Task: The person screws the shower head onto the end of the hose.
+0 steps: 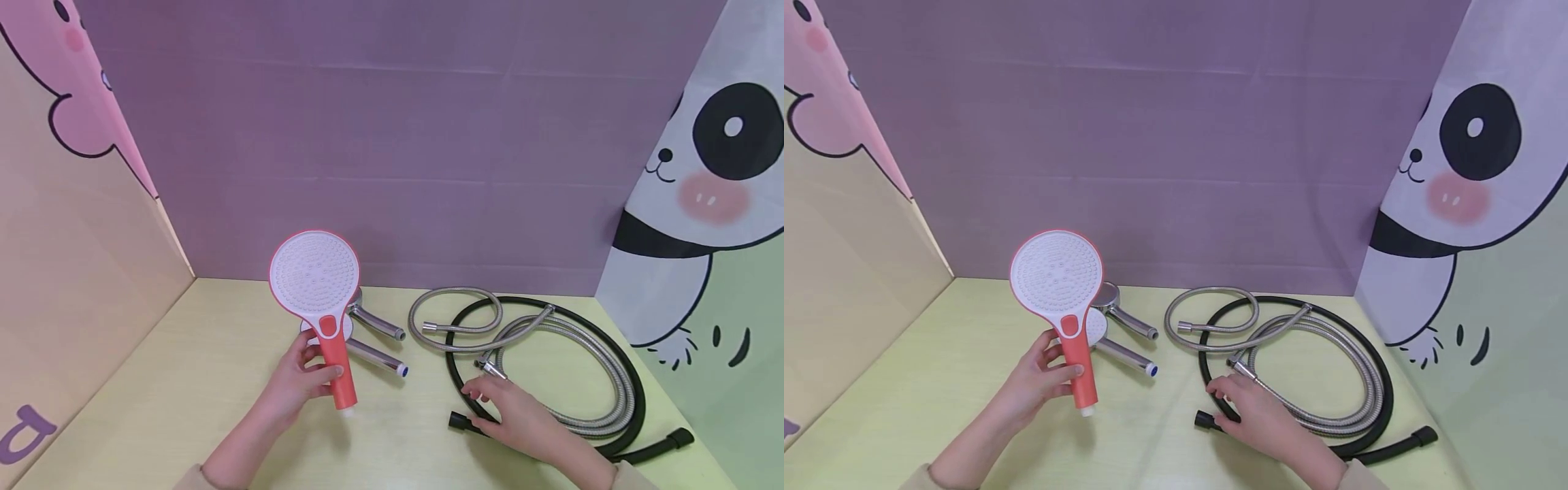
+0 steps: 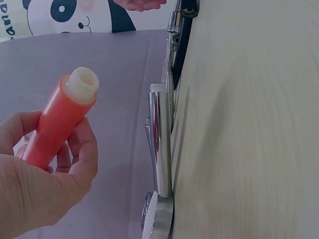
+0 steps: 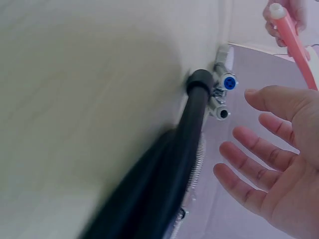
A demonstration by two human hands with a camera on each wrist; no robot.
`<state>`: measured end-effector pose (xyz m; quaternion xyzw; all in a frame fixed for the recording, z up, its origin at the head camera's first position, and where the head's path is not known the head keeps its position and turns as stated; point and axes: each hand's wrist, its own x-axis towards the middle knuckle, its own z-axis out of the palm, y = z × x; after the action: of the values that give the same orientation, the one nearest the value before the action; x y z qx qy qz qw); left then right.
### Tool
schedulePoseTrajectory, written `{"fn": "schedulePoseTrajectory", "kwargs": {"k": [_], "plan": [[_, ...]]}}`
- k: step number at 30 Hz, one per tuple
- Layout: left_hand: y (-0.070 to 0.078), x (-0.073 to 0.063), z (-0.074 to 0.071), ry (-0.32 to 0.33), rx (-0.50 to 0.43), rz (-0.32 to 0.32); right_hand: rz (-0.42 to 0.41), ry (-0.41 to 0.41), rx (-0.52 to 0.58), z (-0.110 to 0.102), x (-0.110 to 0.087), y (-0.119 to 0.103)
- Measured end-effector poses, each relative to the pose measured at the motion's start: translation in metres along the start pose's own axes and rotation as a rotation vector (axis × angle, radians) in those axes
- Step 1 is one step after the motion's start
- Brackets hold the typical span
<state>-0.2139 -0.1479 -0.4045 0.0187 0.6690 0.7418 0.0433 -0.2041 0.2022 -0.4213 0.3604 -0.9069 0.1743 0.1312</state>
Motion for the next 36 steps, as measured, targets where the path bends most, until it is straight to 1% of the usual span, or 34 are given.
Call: {"fn": "schedulePoseTrajectory", "kwargs": {"k": [3,6,10,17,20,30,36], "plan": [[-0.002,0.000,-0.003,0.012,0.002,-0.002,0.016,-0.021,-0.043,0.003,-0.005,0.000],[-0.003,0.000,-0.006,0.017,0.010,-0.003,0.024,-0.043,-0.063,0.006,-0.009,0.001],[-0.003,0.000,-0.010,0.023,0.018,-0.007,0.036,-0.069,-0.057,0.010,-0.011,0.004],[-0.002,-0.001,-0.014,0.027,0.030,-0.020,0.077,-0.158,-0.076,0.016,-0.010,0.008],[-0.002,-0.001,-0.015,0.029,0.026,-0.024,0.089,-0.175,-0.075,0.019,-0.009,0.007],[-0.002,-0.003,-0.016,0.018,0.009,-0.018,0.052,-0.132,-0.058,0.020,-0.009,0.005],[0.001,-0.004,-0.016,0.023,0.010,-0.022,0.005,-0.051,0.006,0.015,-0.006,0.001]]}}
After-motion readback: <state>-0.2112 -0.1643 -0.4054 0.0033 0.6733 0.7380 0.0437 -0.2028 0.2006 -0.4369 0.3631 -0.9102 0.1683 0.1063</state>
